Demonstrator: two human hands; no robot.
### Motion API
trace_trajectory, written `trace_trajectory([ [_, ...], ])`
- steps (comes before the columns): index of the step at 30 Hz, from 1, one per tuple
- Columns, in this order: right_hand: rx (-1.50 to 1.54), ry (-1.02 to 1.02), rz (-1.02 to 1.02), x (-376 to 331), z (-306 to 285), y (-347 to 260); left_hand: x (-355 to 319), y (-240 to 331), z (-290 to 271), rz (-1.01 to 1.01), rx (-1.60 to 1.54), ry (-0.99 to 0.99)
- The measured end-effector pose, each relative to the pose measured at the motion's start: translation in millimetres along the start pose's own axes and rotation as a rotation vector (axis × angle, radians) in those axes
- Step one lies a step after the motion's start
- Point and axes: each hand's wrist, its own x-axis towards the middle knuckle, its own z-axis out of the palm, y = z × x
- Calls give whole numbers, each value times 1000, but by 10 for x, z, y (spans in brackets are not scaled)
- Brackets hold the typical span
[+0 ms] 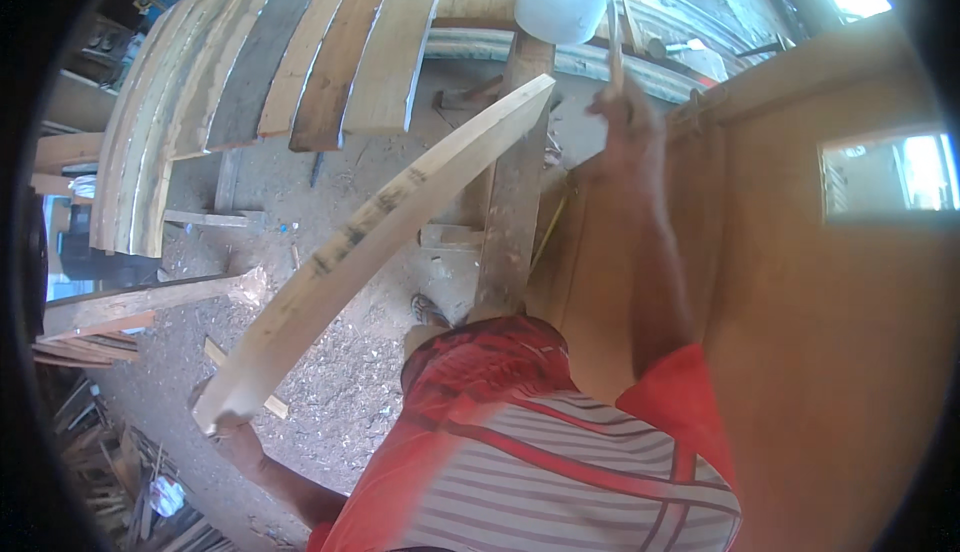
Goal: The person applies glue to the edges of wooden planks using a stick, attaches them onto a wooden assembly, and applies glue to another wooden plank from a bucket.
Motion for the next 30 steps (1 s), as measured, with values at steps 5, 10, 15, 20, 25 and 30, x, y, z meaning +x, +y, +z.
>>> trace_trajectory([
  [5,-816,-174,-388,1796,-333,0,11,228,163,-56,463,337],
  [10,-1061,-567,-763,3272,-221,521,-51,926,328,16,391,492],
  [15,-1204,-830,-603,3711,606,870,-442,894,96,77,246,432],
  [20,-1515,-984,-483,3836,999,1143,-548,1337,361,-43,244,624],
  [25,-1194,-1032,-103,3658,955,1015,-765,1277,327,-55,237,616],
  [30,-1037,-1244,-227,3777,1010,1134,-673,1472,422,-135,238,686],
])
